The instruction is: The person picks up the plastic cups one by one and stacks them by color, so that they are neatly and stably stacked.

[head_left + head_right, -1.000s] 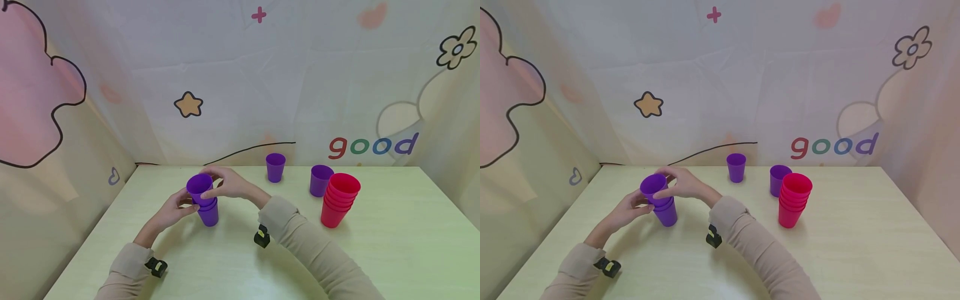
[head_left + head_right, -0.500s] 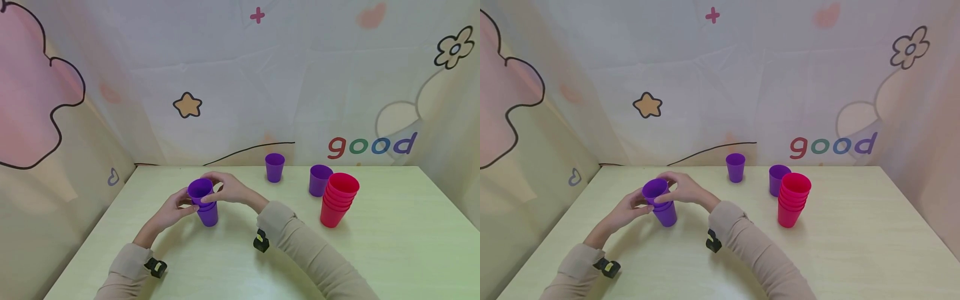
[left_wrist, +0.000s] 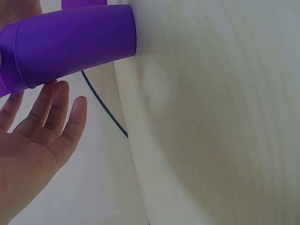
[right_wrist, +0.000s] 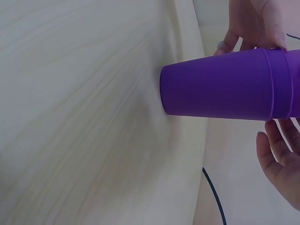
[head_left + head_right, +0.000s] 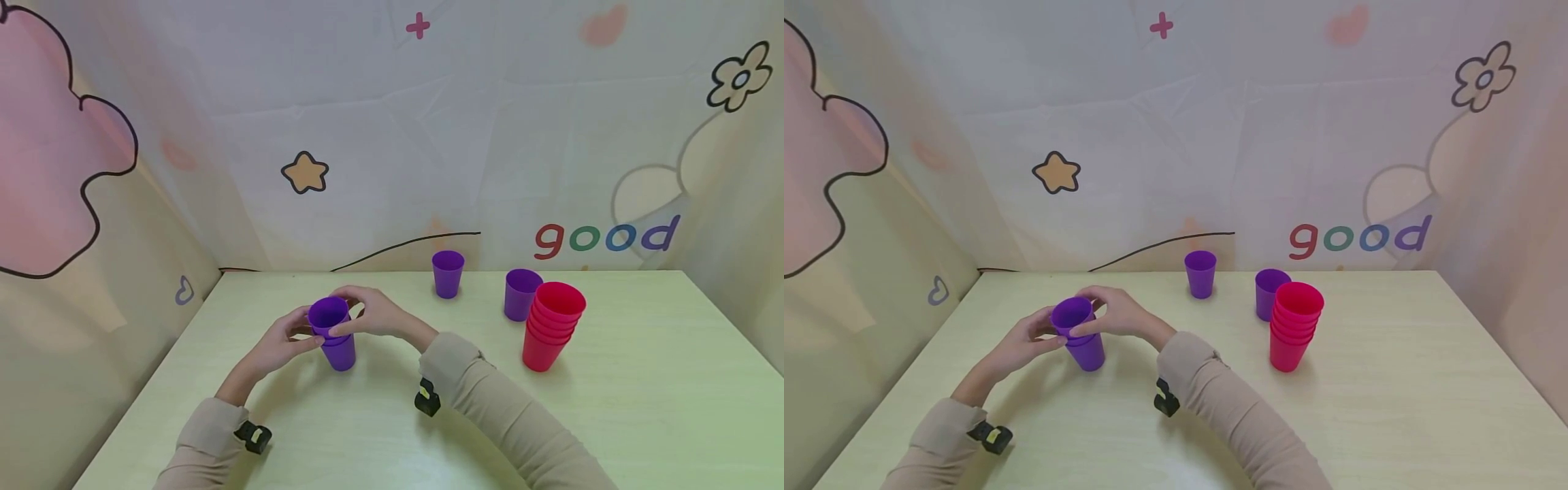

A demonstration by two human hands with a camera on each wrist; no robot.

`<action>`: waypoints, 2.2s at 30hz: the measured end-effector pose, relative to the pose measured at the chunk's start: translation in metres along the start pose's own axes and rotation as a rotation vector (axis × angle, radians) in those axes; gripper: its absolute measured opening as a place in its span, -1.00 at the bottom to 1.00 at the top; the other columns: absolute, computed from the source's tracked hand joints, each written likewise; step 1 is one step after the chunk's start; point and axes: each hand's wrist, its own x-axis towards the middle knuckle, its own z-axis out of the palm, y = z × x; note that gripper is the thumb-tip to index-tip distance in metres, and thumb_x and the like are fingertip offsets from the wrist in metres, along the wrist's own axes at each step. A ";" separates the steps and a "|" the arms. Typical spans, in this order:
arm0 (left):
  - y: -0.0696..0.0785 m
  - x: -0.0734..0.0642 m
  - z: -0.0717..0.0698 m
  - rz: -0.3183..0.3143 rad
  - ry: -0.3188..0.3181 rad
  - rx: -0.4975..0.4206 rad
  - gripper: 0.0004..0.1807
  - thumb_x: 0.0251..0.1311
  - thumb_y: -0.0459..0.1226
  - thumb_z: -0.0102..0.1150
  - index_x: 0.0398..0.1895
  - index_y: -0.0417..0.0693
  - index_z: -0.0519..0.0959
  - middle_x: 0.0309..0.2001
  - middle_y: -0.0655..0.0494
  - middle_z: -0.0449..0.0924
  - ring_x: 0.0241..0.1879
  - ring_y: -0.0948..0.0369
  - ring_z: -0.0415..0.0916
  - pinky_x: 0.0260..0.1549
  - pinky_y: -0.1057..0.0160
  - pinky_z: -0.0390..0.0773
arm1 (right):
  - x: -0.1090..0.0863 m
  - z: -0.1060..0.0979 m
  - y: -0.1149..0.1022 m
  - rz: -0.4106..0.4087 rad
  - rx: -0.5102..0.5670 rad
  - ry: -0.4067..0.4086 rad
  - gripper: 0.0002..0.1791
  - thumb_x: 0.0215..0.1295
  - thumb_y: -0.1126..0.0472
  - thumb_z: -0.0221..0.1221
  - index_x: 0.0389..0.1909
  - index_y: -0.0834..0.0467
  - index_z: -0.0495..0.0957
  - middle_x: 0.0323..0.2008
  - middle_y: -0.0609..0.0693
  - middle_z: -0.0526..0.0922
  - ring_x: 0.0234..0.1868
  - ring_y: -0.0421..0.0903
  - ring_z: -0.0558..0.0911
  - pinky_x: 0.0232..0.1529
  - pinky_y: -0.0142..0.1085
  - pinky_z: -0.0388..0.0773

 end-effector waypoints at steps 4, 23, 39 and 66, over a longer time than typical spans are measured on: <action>0.001 0.000 0.000 -0.027 -0.006 -0.006 -0.47 0.15 -0.31 0.16 0.20 -0.20 0.29 0.01 -0.21 0.46 -0.04 -0.06 0.41 -0.10 0.07 0.47 | 0.000 0.002 0.005 0.010 -0.012 -0.002 -0.44 -0.02 0.07 0.35 0.05 0.06 0.45 -0.14 -0.17 0.54 -0.10 -0.18 0.46 -0.22 -0.30 0.47; 0.000 0.000 0.000 0.000 -0.012 -0.022 -0.48 0.16 -0.33 0.15 0.19 -0.22 0.30 0.00 -0.21 0.47 -0.04 -0.05 0.42 -0.09 0.12 0.44 | -0.015 -0.002 0.006 0.040 0.018 0.062 -0.32 0.02 0.10 0.32 0.20 0.14 0.33 0.10 0.00 0.45 0.03 -0.06 0.45 -0.13 -0.29 0.46; -0.003 0.000 -0.001 -0.022 -0.008 -0.023 -0.46 0.15 -0.30 0.17 0.20 -0.20 0.29 0.00 -0.22 0.46 -0.03 -0.06 0.41 -0.10 0.15 0.45 | -0.046 -0.022 0.010 0.013 0.027 0.113 -0.32 0.03 0.16 0.31 0.21 0.14 0.31 0.06 0.03 0.47 0.04 -0.03 0.46 -0.08 -0.24 0.45; 0.000 0.000 -0.001 -0.030 -0.010 -0.018 -0.47 0.15 -0.30 0.17 0.19 -0.21 0.29 0.00 -0.22 0.46 -0.02 -0.06 0.40 -0.08 0.12 0.43 | -0.072 -0.054 0.045 0.173 0.069 0.545 -0.39 0.01 0.12 0.33 0.10 0.20 0.38 -0.04 0.11 0.51 -0.01 0.10 0.47 -0.01 -0.11 0.40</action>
